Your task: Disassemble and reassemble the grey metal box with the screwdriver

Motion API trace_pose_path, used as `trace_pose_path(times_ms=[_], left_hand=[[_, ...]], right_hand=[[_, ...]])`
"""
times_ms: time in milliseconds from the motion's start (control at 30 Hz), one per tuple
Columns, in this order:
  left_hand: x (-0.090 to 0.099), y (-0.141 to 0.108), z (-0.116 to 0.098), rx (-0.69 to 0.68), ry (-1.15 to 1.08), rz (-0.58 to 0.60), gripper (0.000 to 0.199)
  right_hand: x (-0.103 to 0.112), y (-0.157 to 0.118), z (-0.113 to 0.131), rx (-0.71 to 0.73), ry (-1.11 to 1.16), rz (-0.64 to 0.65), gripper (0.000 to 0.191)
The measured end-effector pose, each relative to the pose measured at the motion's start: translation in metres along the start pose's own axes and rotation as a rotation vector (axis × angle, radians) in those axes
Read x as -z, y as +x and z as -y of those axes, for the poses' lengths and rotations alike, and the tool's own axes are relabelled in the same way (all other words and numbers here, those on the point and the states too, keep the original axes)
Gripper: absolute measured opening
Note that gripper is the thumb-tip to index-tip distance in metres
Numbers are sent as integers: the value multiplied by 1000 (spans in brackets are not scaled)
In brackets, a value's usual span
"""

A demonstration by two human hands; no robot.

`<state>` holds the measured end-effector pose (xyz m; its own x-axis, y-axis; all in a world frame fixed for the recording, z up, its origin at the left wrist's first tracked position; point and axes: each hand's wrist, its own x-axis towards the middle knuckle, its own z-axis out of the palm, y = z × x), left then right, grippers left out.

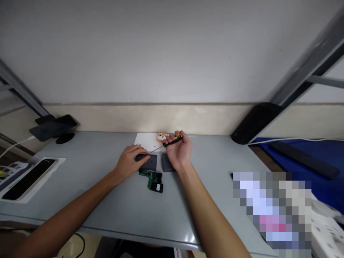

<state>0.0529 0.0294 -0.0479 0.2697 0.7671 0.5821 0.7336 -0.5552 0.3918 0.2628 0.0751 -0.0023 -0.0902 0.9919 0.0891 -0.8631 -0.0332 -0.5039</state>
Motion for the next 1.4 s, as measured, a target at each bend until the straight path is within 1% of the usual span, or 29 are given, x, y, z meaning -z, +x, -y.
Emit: trace_pose_path(times_ms=[167,267,300,367,433,467,567,633,767,833,933,1000,1067,1100,1133,1200,1300,1400], left_hand=[[1,-1,0,5,-2,21,11],[1,2,2,4,31,36,12],[0,6,3,-11,59,56,13],[-2,16,9,-67,130,135,15],[-4,30,15,-114,194,234,15],[-6,37,19,-105,211,264,14],[-11,57,25,-90,234,294,14],[-17,64,26,-101,243,300,15],[-26,67,28,-101,258,333,18],[-28,67,29,-99,258,355,18],[-21,65,29,-111,253,390,17],[-12,58,25,-130,243,403,21],[0,45,18,-183,181,423,31],[6,37,14,-209,119,449,37],[11,28,12,-227,60,471,43],[22,11,10,-237,-12,487,51],[31,-3,16,-204,-23,504,43],[34,-5,27,-186,1,538,34]], right_hand=[[0,0,2,-6,15,6,27],[2,3,11,8,52,10,25],[2,3,16,23,54,4,24],[2,5,27,80,22,-9,24],[2,5,39,165,-52,-26,25],[2,4,45,210,-95,-34,26],[-1,1,59,332,-213,-37,28],[-3,-2,66,396,-265,-26,30],[-7,-8,71,443,-345,-7,31],[-7,-9,71,451,-387,3,31],[-4,-9,68,492,-522,16,33],[-2,-10,67,519,-729,33,33],[0,-14,66,476,-1008,70,28],[2,-16,65,419,-1145,95,24],[3,-18,64,344,-1261,124,21],[8,-21,62,170,-1419,198,16],[15,-23,60,-62,-1613,309,14],[21,-22,61,-232,-1896,341,23]])
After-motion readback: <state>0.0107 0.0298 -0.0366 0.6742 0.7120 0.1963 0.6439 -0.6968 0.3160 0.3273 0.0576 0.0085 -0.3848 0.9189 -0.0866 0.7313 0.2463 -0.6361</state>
